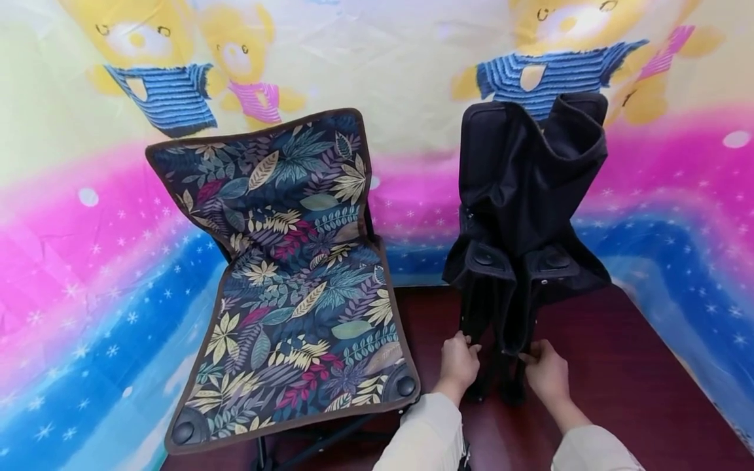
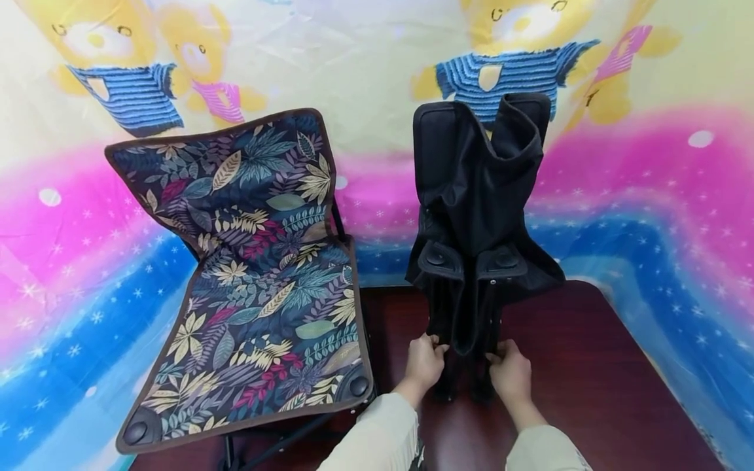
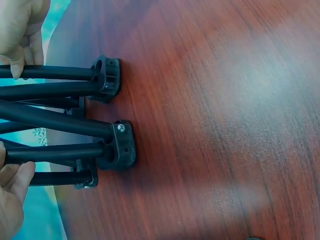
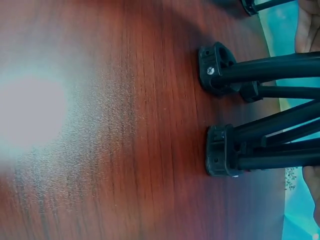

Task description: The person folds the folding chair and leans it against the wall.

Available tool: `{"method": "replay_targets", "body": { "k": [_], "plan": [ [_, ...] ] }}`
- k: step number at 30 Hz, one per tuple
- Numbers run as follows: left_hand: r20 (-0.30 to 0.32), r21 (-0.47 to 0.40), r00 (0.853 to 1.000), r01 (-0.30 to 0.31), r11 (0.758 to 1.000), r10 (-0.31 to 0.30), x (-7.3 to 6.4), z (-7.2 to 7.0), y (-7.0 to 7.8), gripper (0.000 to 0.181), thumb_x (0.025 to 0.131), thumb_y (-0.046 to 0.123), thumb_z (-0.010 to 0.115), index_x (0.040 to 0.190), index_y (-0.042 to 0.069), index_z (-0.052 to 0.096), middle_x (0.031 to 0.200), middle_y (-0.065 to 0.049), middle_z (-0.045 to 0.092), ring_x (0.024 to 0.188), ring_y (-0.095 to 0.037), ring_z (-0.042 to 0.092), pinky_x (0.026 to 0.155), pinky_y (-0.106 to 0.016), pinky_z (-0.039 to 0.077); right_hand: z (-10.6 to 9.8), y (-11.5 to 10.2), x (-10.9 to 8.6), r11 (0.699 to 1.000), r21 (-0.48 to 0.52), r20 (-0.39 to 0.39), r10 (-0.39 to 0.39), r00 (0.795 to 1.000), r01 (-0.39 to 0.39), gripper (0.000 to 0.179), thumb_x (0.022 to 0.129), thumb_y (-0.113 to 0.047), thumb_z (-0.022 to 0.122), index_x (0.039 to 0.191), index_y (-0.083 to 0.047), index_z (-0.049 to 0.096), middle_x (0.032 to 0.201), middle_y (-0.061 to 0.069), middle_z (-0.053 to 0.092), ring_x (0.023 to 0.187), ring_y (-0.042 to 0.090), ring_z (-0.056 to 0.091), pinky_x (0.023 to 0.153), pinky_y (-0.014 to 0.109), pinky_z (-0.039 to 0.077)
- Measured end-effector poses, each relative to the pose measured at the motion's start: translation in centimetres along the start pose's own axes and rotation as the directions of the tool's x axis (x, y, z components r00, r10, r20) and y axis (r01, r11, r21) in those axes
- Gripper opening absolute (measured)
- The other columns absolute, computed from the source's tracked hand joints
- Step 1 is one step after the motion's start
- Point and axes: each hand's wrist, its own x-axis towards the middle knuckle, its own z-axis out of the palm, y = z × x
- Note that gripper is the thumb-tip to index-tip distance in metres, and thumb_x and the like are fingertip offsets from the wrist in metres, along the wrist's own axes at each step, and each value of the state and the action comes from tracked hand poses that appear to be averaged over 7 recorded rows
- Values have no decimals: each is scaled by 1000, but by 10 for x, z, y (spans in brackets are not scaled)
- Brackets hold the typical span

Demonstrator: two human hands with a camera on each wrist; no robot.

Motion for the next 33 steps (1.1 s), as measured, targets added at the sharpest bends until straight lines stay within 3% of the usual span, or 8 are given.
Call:
{"method": "replay_targets", "body": {
  "k": [5,9,13,16,21,23,28,33],
  "plan": [
    [-63,-13,998,8,1000,-9,-2,2,-2,7,73,7,66,75,3,60,70,-4,64,70,-12,60,59,-20,47,8,7,-2,999,49,-73,-1,997,5,8,74,2,61,81,4,58,72,18,61,66,29,56,56,34,41],
    [-124,-57,990,56,997,-63,-4,3,1,8,72,8,68,75,3,63,69,-5,64,66,-10,59,55,-20,46,35,49,2,996,94,-190,9,982,9,9,74,-6,65,81,-2,63,73,13,63,57,10,53,45,23,38],
    [-221,-64,968,110,992,-122,-7,5,5,8,69,11,71,69,5,65,64,-3,63,60,-11,59,50,-21,45,64,94,6,992,105,-272,94,958,-68,11,73,-21,69,80,-12,67,69,4,64,48,-4,45,42,15,34],
    [-296,-58,944,138,989,-149,-7,6,8,9,65,11,73,63,7,65,58,-1,62,55,-12,57,47,-22,44,73,101,5,979,150,-296,178,939,-139,16,73,-28,69,79,-14,68,65,2,63,43,-2,44,42,14,32],
    [-349,-136,913,175,975,-212,-7,9,12,11,60,7,74,56,8,64,54,1,60,51,-9,54,46,-21,42,78,97,3,948,224,-332,294,896,-228,18,70,-31,70,79,-14,69,66,-1,64,47,-5,48,45,11,37],
    [-354,-174,905,185,967,-237,-6,9,14,12,59,6,74,54,9,64,53,2,60,50,-8,53,46,-20,42,78,97,3,946,224,-355,304,884,-235,18,70,-35,70,76,-19,69,65,-10,62,53,-10,47,52,9,37],
    [-371,-215,888,202,955,-271,-5,11,18,11,60,5,73,55,9,65,54,2,60,51,-8,54,47,-20,43,61,75,4,932,195,-284,352,892,-305,20,71,-40,67,77,-21,72,64,-15,62,61,-8,47,63,14,35],
    [-366,-242,894,176,954,-257,-4,14,19,4,62,3,72,62,5,69,62,-2,64,58,-11,58,52,-21,46,29,22,0,942,169,-225,322,919,-289,20,76,-24,65,82,-6,71,74,6,66,75,17,58,70,29,40]
  ]
}}
